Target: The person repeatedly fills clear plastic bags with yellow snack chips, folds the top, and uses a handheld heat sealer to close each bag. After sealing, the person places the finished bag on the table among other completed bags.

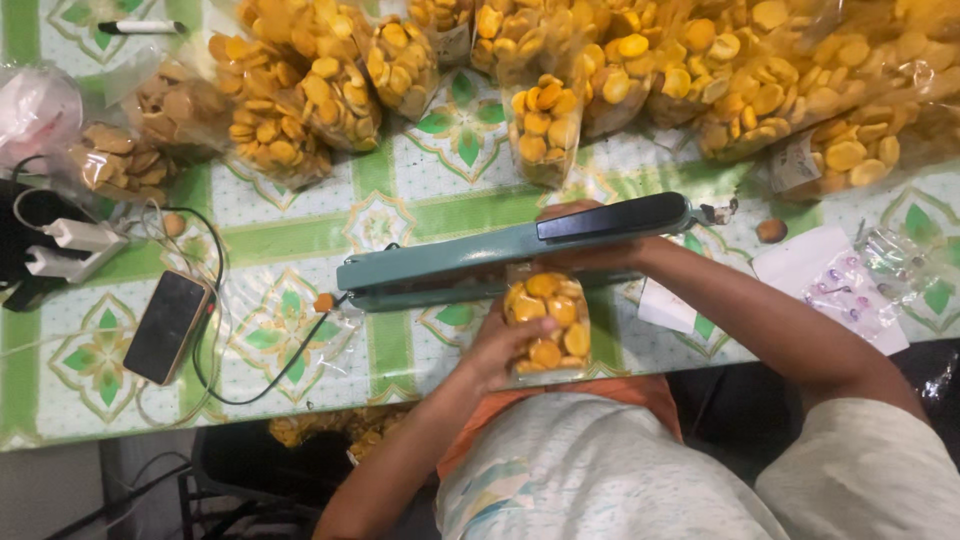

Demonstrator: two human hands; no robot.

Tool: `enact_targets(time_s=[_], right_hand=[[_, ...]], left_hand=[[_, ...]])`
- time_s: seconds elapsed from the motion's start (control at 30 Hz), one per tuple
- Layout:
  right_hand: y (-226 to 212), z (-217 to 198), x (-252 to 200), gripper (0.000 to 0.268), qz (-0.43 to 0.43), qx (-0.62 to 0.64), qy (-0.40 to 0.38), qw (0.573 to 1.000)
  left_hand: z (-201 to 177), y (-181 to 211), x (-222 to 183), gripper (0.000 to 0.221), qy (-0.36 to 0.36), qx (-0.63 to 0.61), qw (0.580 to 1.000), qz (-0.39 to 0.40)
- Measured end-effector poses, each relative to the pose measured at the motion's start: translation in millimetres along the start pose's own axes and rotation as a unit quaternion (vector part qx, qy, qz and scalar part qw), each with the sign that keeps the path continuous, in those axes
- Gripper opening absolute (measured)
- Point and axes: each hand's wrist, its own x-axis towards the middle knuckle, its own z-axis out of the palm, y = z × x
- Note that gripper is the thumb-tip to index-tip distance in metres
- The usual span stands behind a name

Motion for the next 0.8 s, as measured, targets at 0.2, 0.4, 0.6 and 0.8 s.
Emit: enact_targets(time_s=[0.2, 0.4, 0.6, 0.8], right_hand=[[-42.6, 23.6, -60.1, 0.018, -0.007, 0.035, 0.095, 0.995], [-79.3, 43.8, -74.1, 0.029, -0.151, -0.162, 0.174, 0.959], [-98.9, 41.6, -65.4, 0.023, -0.203, -0.228, 0.205, 0.93], [-94.8, 35.6, -72.5, 0.031, -0.243, -0.301, 0.225, 0.894]], left_hand=[[10.7, -17.1, -26.4, 0.111, 0.0, 0.267, 0.922, 0.282], [14.1, 14.1, -54.0, 0.028, 0.105, 0.554, 0.687, 0.459], [14.6, 36.4, -53.9, 0.01, 0.049, 0.662, 0.617, 0.422], [13.0, 26.1, -54.9, 0.011, 0.023, 0.676, 0.587, 0.444]])
